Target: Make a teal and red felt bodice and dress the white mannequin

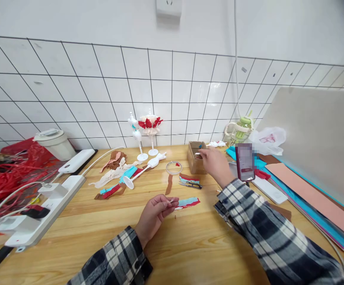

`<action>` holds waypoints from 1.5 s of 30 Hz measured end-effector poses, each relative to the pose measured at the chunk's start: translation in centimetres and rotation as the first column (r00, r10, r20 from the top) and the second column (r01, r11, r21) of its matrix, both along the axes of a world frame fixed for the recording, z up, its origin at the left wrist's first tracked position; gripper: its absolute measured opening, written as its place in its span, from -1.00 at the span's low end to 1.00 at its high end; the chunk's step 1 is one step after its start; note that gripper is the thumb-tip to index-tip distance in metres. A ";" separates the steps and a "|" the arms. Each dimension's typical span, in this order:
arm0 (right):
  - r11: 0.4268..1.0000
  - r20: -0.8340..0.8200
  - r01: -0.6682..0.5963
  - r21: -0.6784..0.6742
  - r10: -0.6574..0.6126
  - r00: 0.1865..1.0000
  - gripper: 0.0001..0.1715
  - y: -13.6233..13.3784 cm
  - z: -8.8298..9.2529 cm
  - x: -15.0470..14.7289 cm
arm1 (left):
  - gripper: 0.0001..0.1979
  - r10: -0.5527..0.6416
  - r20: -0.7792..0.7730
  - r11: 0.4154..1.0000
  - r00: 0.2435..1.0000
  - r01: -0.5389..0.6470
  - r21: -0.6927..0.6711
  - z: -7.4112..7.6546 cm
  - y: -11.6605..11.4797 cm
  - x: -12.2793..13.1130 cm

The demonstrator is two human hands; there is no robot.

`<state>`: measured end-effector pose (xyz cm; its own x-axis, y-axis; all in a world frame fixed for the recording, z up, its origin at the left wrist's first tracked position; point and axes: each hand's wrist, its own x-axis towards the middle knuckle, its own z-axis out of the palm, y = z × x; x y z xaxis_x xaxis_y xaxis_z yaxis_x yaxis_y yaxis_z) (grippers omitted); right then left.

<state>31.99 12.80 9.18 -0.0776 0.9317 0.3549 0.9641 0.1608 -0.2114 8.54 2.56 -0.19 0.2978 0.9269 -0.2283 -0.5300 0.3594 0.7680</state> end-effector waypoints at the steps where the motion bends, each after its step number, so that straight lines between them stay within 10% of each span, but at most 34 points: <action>1: 0.999 0.061 0.045 0.031 -0.047 0.997 -0.59 0.9 -0.2 0.1 | -0.82 -0.001 -0.008 1.000 1.000 0.001 0.007 0.0 0.1 0.0; 13: 0.989 0.183 0.110 0.098 -0.126 0.975 -0.57 1.9 -2.2 2.1 | -0.88 -0.074 -0.031 0.995 0.997 0.076 0.066 -0.5 0.3 -0.1; 20: 0.965 -0.014 -0.096 0.244 0.103 0.995 -0.47 1.4 -1.5 1.3 | -0.87 -0.071 -0.058 0.995 0.996 0.075 0.071 -0.6 0.4 -0.2; 25: 0.811 -0.367 -0.568 0.141 0.576 0.731 -0.57 -4.8 -3.4 -1.9 | -0.88 -0.083 -0.044 0.994 0.996 0.086 0.064 -0.7 0.4 -0.1; 29: 0.686 -0.476 -0.720 0.106 0.671 0.569 -0.53 -8.2 -6.5 -3.4 | -0.86 -0.120 -0.008 0.991 0.993 0.121 0.062 -0.4 0.3 0.2; 40: 0.744 -0.508 -0.648 0.162 0.626 0.591 -0.90 -8.2 -7.8 -2.9 | -0.83 -0.157 -0.230 0.968 0.960 0.196 0.155 -1.0 0.2 0.3; 45: 0.807 -0.463 -0.591 -0.017 0.517 0.720 -0.78 -7.2 -7.6 0.6 | -0.80 0.054 -0.683 0.906 0.729 0.251 0.339 -0.3 0.1 0.3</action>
<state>32.62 5.60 1.61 -0.4768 0.8129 0.3343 0.5222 0.5679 -0.6362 8.85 2.61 -0.50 0.3044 0.9518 -0.0365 0.1936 -0.0243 0.9808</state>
